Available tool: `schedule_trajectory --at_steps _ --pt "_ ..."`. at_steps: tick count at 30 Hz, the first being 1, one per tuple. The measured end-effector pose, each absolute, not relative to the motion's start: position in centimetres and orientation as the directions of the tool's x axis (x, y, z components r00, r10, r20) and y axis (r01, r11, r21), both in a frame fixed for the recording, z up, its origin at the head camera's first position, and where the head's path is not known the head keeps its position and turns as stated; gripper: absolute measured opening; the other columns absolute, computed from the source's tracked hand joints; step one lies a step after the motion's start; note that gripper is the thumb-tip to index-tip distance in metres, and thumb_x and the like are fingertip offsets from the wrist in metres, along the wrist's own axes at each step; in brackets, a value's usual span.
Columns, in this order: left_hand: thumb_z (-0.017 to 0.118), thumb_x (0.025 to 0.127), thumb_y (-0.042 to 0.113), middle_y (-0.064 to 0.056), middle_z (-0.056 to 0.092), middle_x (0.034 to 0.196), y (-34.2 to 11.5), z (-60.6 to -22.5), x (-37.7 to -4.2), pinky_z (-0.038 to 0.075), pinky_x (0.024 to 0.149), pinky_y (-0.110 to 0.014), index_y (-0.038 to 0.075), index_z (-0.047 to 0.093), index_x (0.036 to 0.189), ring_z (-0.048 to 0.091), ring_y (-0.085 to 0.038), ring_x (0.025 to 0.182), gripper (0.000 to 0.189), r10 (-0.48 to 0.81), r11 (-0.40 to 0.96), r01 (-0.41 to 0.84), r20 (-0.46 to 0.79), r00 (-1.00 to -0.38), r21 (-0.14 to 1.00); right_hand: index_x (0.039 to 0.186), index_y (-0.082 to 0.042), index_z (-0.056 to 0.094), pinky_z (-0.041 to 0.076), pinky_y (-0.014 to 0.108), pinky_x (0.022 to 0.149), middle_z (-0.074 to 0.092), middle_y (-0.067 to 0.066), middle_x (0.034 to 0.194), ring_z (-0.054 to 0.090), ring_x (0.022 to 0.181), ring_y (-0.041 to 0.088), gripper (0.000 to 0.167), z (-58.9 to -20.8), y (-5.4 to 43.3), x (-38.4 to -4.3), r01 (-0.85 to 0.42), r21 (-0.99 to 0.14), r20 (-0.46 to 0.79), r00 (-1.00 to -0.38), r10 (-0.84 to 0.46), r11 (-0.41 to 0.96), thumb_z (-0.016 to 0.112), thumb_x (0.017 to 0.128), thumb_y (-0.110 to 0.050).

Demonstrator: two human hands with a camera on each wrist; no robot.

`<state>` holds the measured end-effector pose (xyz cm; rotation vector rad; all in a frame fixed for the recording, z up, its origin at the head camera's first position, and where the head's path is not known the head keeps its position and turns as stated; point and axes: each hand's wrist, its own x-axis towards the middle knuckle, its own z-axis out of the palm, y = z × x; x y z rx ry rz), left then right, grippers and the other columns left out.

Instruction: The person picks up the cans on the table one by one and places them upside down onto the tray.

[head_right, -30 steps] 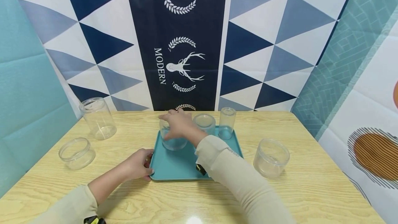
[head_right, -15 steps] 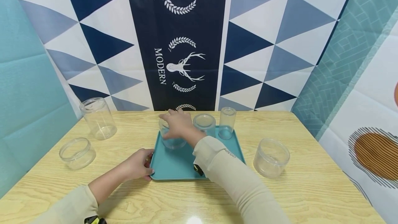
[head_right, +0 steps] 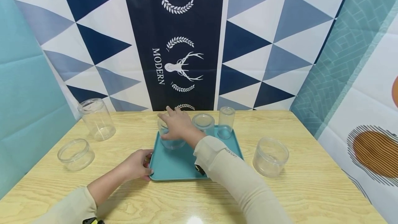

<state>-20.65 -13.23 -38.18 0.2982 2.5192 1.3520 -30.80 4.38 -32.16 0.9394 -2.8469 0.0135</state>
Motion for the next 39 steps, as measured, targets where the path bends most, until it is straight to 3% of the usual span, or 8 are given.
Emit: schedule_trajectory --at_steps 4,11,17,22,27,30,35,39 --pt "0.068 0.078 -0.018 -0.014 0.053 0.091 -13.2 -38.0 -20.6 0.058 0.056 -0.031 -0.015 0.033 0.143 0.062 -0.02 0.07 0.074 0.297 0.555 0.059 -0.131 -0.946 0.83 0.151 -0.023 0.038 0.027 0.052 0.113 0.027 0.01 0.158 0.029 0.142 0.035 0.077 -32.0 4.5 -30.3 -0.612 0.062 0.205 -0.765 -0.61 0.788 0.066 0.086 -0.054" --pt "0.072 0.076 -0.014 -0.012 0.06 0.089 -13.2 -37.8 -20.8 0.057 0.059 -0.031 -0.015 0.045 0.135 0.063 -0.018 0.062 0.065 0.335 0.634 0.153 -0.09 -0.938 0.758 0.137 -0.011 0.055 0.041 0.046 0.105 0.05 0.013 0.141 0.045 0.13 0.032 0.057 -31.9 5.1 -28.4 -0.675 0.126 0.39 -0.641 -0.661 0.727 0.068 0.089 -0.038" --pt "0.081 0.075 -0.001 -0.017 0.059 0.107 -13.1 -37.5 -20.6 0.054 0.078 -0.04 -0.013 0.054 0.128 0.059 -0.024 0.088 0.061 0.342 0.779 0.29 0.011 -0.94 0.556 0.127 -0.008 0.062 0.048 0.042 0.095 0.061 0.01 0.125 0.055 0.116 0.028 0.046 -31.9 5.8 -27.0 -0.717 0.167 0.448 -0.557 -0.7 0.677 0.071 0.086 -0.028" --pt "0.084 0.075 0.007 -0.023 0.051 0.12 -13.0 -37.6 -20.2 0.054 0.079 -0.042 -0.007 0.054 0.131 0.06 -0.031 0.098 0.065 0.306 0.827 0.298 0.065 -0.95 0.477 0.115 -0.009 0.068 0.051 0.042 0.088 0.064 0.01 0.115 0.058 0.105 0.027 0.038 -32.3 6.9 -25.7 -0.734 0.216 0.449 -0.51 -0.734 0.643 0.075 0.083 -0.028" --pt "0.083 0.076 0.008 -0.014 0.053 0.109 -12.8 -37.8 -20.3 0.051 0.07 -0.034 0.0 0.061 0.122 0.055 -0.019 0.084 0.052 0.316 0.833 0.348 0.145 -0.938 0.43 0.107 -0.01 0.07 0.052 0.039 0.08 0.066 0.008 0.108 0.06 0.097 0.024 0.033 -32.8 8.2 -24.5 -0.757 0.254 0.447 -0.46 -0.767 0.602 0.077 0.081 -0.03" --pt "0.082 0.077 0.007 -0.01 0.054 0.102 -12.6 -37.7 -20.4 0.05 0.069 -0.033 0.002 0.064 0.113 0.052 -0.016 0.079 0.041 0.339 0.83 0.39 0.194 -0.92 0.399 0.109 -0.012 0.07 0.051 0.039 0.082 0.065 0.005 0.109 0.059 0.1 0.023 0.035 -32.8 9.1 -24.1 -0.774 0.237 0.432 -0.457 -0.777 0.587 0.076 0.08 -0.032" --pt "0.081 0.078 0.007 -0.008 0.054 0.099 -12.4 -37.6 -20.4 0.052 0.074 -0.036 0.006 0.067 0.102 0.055 -0.017 0.082 0.028 0.389 0.802 0.476 0.29 -0.874 0.361 0.111 -0.012 0.068 0.05 0.04 0.088 0.065 0.003 0.109 0.059 0.103 0.021 0.037 -32.5 10.6 -23.7 -0.836 0.19 0.439 -0.397 -0.806 0.515 0.075 0.081 -0.032" --pt "0.08 0.079 0.008 -0.006 0.055 0.101 -12.1 -37.4 -20.4 0.053 0.08 -0.04 0.006 0.068 0.102 0.059 -0.021 0.091 0.026 0.428 0.761 0.55 0.371 -0.824 0.345 0.111 -0.011 0.067 0.052 0.036 0.086 0.065 0.003 0.109 0.06 0.101 0.019 0.036 -31.9 12.1 -23.3 -0.883 0.143 0.462 -0.34 -0.819 0.447 0.077 0.081 -0.026"
